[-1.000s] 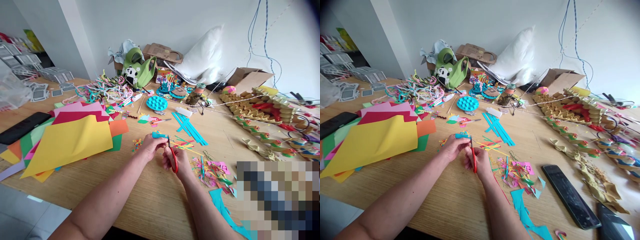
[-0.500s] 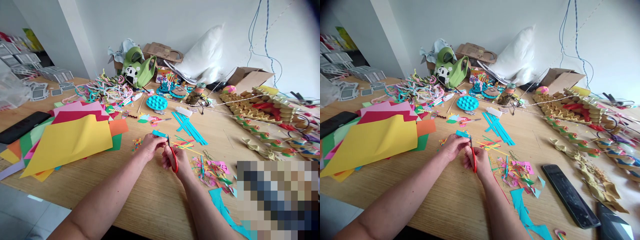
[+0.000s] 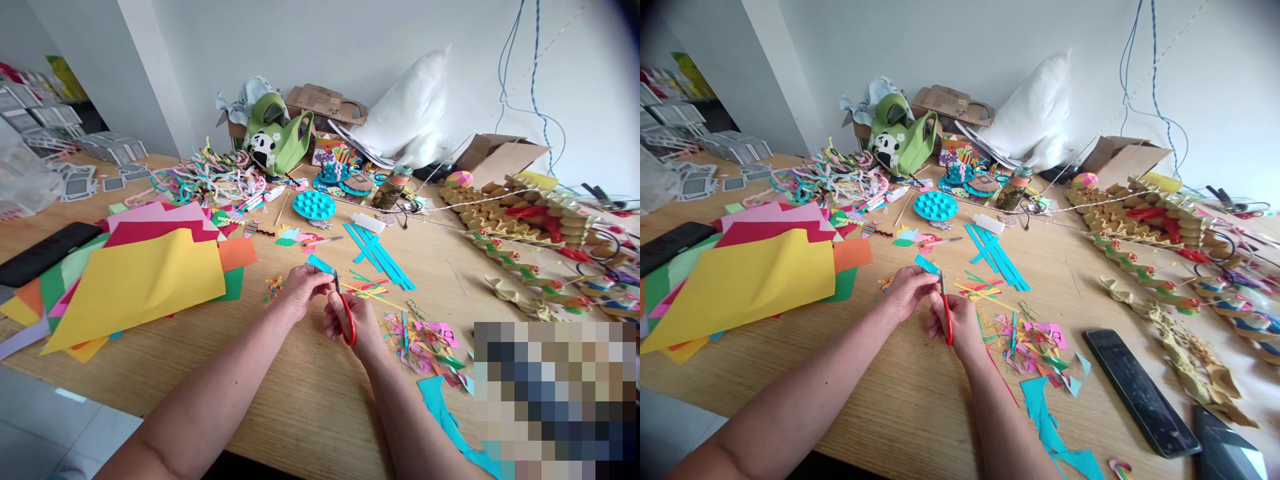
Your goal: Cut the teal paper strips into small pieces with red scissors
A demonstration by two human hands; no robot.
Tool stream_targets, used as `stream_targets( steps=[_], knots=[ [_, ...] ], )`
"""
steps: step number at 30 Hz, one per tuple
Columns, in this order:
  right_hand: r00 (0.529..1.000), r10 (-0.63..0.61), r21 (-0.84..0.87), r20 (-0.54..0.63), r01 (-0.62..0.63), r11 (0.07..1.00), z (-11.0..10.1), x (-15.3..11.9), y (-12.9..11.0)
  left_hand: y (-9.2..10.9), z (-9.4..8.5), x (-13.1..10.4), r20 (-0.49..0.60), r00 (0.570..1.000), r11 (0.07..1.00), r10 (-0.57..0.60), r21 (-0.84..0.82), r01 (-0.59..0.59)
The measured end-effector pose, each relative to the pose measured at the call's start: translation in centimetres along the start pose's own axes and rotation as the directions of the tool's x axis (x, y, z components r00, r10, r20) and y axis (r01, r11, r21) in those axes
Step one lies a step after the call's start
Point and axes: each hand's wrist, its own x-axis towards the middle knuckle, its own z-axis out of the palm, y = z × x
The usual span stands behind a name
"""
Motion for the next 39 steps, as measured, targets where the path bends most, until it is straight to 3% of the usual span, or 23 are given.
stream_targets(
  steps=[39],
  knots=[
    [0.999,0.039,-0.004,0.005,-0.039,0.999,0.01,-0.01,0.01,0.16,-0.09,-0.03,0.038,0.998,0.985,0.056,0.159,-0.061]
  ],
)
